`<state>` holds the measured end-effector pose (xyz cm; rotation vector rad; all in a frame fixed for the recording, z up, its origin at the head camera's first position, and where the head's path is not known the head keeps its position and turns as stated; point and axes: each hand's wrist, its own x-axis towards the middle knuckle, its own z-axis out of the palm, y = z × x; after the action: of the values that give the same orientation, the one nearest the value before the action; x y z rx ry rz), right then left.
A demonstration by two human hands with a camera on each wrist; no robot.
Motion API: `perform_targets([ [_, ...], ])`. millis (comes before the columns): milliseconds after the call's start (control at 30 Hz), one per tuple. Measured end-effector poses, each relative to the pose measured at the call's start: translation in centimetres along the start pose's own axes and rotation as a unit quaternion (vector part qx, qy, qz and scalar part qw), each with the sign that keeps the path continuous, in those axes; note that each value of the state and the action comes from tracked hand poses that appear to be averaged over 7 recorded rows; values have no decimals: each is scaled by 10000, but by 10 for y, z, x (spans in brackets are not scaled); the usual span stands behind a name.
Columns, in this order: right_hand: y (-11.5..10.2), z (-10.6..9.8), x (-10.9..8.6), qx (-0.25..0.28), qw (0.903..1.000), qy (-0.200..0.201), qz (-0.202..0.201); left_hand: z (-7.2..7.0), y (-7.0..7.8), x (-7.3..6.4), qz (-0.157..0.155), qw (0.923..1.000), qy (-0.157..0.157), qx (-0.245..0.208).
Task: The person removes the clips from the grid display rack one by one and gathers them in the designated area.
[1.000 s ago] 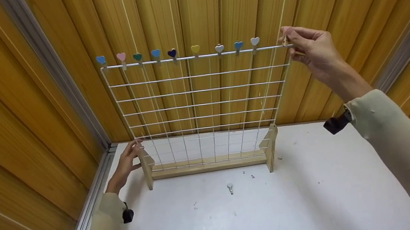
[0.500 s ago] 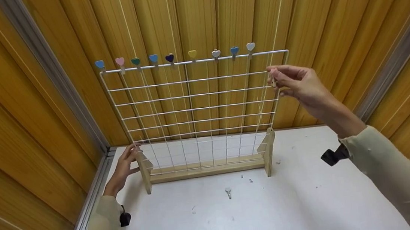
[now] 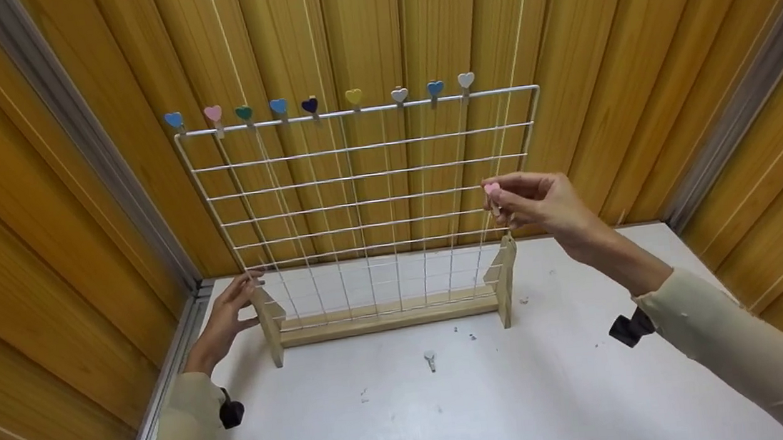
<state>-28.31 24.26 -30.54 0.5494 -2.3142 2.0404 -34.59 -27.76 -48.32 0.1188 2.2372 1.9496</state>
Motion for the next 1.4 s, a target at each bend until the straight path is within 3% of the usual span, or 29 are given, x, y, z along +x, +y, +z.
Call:
perform_targets([
  [200, 46, 13, -14, -85, 9996, -171, 197, 0, 1, -7, 32, 9999, 142, 37],
  [400, 90, 17, -35, -112, 9957, -469, 791, 5, 1, -5, 145, 9998, 123, 3],
  [667, 133, 24, -46, -199, 9853, -978, 1389, 4, 3, -8, 180, 9995, 178, 184],
  [867, 158, 24, -48, -329, 9834, -1062, 1436, 6, 2, -6, 158, 9996, 173, 131],
  [1067, 200, 30, -44, -681, 9812, -794, 1621, 5, 0, -6, 151, 9998, 136, 87],
  [1267, 236, 51, -33, -1264, 9818, -779, 1186, 5, 3, -6, 150, 9996, 215, 133],
  [1400, 248, 69, -29, -1283, 9826, -871, 1022, 8, 2, -5, 180, 9995, 206, 147],
])
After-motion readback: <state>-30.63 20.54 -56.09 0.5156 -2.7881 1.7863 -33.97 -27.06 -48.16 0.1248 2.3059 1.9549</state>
